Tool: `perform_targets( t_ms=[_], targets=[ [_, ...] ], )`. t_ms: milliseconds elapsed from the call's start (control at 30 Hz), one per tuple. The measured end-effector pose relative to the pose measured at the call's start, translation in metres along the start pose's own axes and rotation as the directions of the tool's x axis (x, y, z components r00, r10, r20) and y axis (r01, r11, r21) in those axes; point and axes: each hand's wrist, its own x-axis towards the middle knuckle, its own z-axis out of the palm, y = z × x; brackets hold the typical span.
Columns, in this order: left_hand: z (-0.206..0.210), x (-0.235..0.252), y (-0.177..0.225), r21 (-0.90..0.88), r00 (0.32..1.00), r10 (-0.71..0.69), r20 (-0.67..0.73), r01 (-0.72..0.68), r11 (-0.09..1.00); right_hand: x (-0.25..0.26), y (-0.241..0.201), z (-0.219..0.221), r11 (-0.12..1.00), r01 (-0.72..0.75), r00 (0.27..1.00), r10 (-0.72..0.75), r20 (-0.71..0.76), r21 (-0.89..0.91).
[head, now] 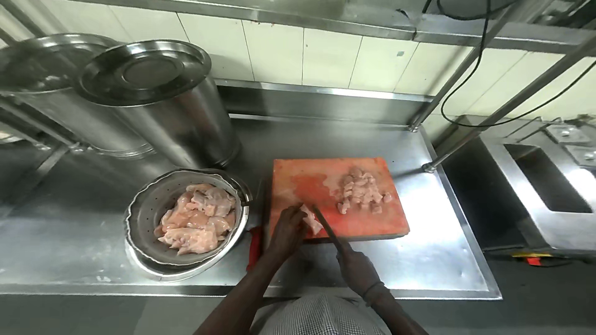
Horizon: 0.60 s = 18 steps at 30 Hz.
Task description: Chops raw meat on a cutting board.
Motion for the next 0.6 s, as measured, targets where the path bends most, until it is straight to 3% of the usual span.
perform_targets(
  t_ms=[133,400,600],
  targets=[
    [0.017,-0.003,-0.009,-0.047,0.996,0.069,-0.062,-0.072,0.996,0.012,-0.015,-0.004,0.994,0.012,1.0,-0.01,0.016,-0.109],
    [0.018,-0.001,-0.014,-0.007,1.0,0.018,-0.013,-0.018,1.0,0.017,-0.032,-0.009,0.967,0.002,1.0,0.003,0.018,-0.254],
    [0.022,0.002,-0.018,-0.018,0.997,0.055,-0.054,-0.056,0.998,0.028,-0.053,-0.014,0.948,0.018,1.0,-0.014,0.016,-0.317]
  ],
)
